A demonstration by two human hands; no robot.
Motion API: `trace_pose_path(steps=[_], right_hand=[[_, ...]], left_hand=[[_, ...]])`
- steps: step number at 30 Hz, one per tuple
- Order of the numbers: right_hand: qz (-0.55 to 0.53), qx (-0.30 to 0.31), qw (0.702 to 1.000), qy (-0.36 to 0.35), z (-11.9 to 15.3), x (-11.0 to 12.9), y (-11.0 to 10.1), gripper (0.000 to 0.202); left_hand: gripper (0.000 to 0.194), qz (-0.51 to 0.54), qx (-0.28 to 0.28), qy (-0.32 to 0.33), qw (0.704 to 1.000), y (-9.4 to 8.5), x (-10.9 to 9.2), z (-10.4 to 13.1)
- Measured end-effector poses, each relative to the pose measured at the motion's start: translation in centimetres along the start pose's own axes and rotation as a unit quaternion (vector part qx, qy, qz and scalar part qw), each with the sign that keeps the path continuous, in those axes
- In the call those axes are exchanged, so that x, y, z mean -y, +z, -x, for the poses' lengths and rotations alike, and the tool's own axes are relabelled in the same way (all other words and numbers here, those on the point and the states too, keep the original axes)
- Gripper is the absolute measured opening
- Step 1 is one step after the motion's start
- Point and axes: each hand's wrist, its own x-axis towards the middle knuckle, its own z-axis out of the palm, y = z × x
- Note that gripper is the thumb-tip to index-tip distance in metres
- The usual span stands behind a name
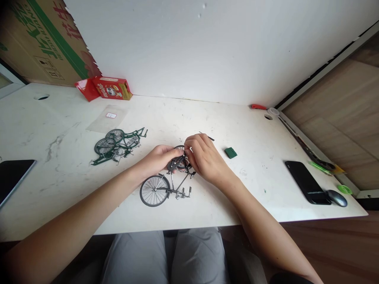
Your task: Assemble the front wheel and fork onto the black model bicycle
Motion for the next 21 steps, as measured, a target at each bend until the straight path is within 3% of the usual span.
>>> trace_pose_path(steps=[9,13,21], right_hand=[[-0.038,-0.054,0.997,0.03,0.2,-0.4,0.2,0.015],[-0.053,-0.048,0.996,0.052,0.3,-1.0,0.5,0.012],[-0.053,-0.046,0.995,0.064,0.3,-1.1,1.2,0.011]], left_hand=[[0.028,0.037,-0.036,0.025,0.998,0.5,0.2,0.2],[0.025,0.034,-0.055,0.024,0.998,0.3,0.5,-0.2],[0.029,0.014,-0.037,0.043,0.998,-0.1,0.9,-0.3]])
